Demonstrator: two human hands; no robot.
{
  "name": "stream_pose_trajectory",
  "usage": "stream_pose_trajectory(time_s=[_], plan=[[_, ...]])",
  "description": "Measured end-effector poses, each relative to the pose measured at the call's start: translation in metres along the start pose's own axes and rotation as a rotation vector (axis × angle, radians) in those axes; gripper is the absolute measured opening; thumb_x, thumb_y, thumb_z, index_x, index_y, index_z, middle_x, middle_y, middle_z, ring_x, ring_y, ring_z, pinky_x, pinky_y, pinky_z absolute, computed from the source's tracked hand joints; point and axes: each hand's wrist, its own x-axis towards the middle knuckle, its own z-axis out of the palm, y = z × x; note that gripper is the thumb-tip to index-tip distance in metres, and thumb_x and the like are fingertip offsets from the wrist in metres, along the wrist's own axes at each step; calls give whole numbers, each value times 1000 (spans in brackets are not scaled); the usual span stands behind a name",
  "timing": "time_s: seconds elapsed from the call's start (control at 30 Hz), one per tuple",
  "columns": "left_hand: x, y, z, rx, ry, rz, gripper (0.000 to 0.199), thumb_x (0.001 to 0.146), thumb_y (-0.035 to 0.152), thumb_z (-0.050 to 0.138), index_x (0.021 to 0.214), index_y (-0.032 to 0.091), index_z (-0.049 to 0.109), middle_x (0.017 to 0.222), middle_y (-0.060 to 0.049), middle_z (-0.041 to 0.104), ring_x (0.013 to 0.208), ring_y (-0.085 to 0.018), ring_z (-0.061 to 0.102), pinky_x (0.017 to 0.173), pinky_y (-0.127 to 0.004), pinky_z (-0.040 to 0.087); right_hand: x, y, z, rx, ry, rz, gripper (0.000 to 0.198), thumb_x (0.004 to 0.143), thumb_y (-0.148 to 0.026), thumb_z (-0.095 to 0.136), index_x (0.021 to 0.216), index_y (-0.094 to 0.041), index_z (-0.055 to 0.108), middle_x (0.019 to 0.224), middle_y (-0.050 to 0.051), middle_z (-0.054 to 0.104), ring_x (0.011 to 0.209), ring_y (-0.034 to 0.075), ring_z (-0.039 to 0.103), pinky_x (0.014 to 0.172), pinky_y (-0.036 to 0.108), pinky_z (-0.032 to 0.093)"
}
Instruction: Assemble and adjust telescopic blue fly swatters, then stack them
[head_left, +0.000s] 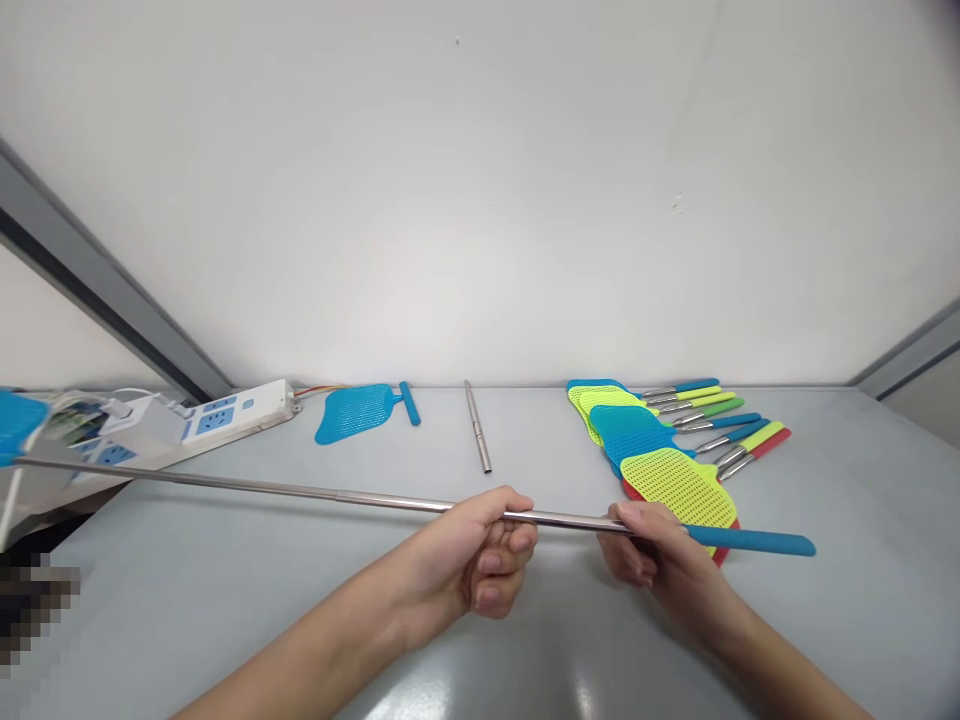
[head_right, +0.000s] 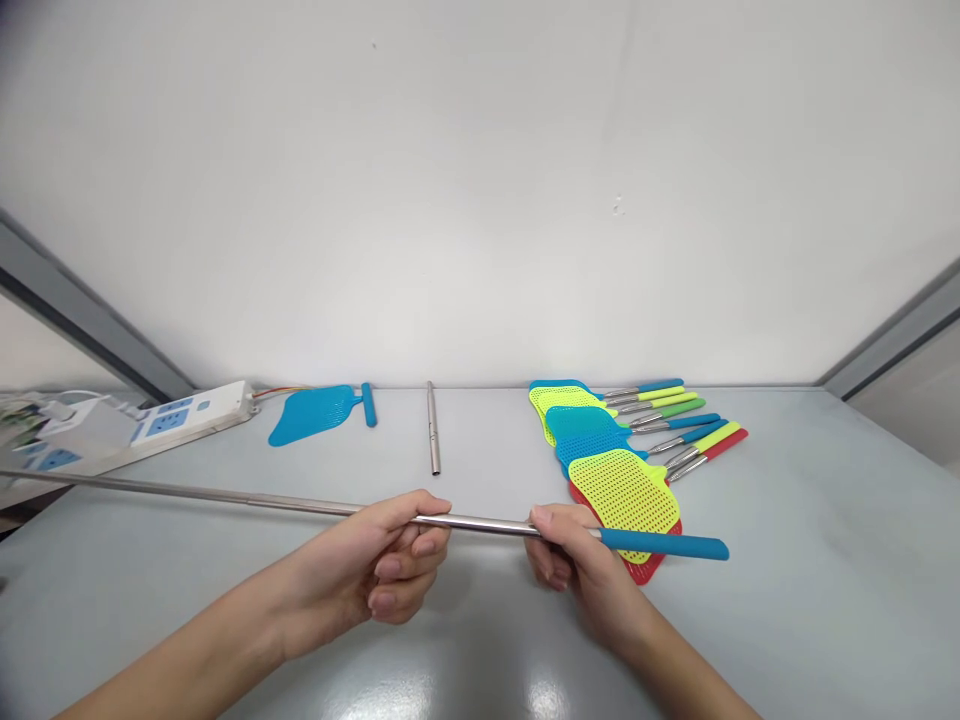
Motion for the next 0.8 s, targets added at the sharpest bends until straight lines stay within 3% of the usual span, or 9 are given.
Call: stream_pose_trajectory(time_s=[0.17, 0.8], plan=[[-2, 2, 0, -35, -1, -15, 28, 75, 31, 38, 51, 16, 39, 35, 9, 17, 31, -5, 15, 37, -19, 13, -2, -4, 2, 59, 86, -56, 40, 77, -30, 45, 42, -17, 28, 41, -4, 24, 41, 7, 22, 43, 26, 14], [-9, 9, -10, -114, 2, -60, 26, 74, 29, 42, 52, 16, 41, 31, 10, 18, 26, -3, 17, 32, -17, 19, -3, -10, -6, 46, 75, -94, 40, 72, -26, 48, 44, -18, 21, 45, -5, 17, 44, 7, 16, 44, 27, 10]])
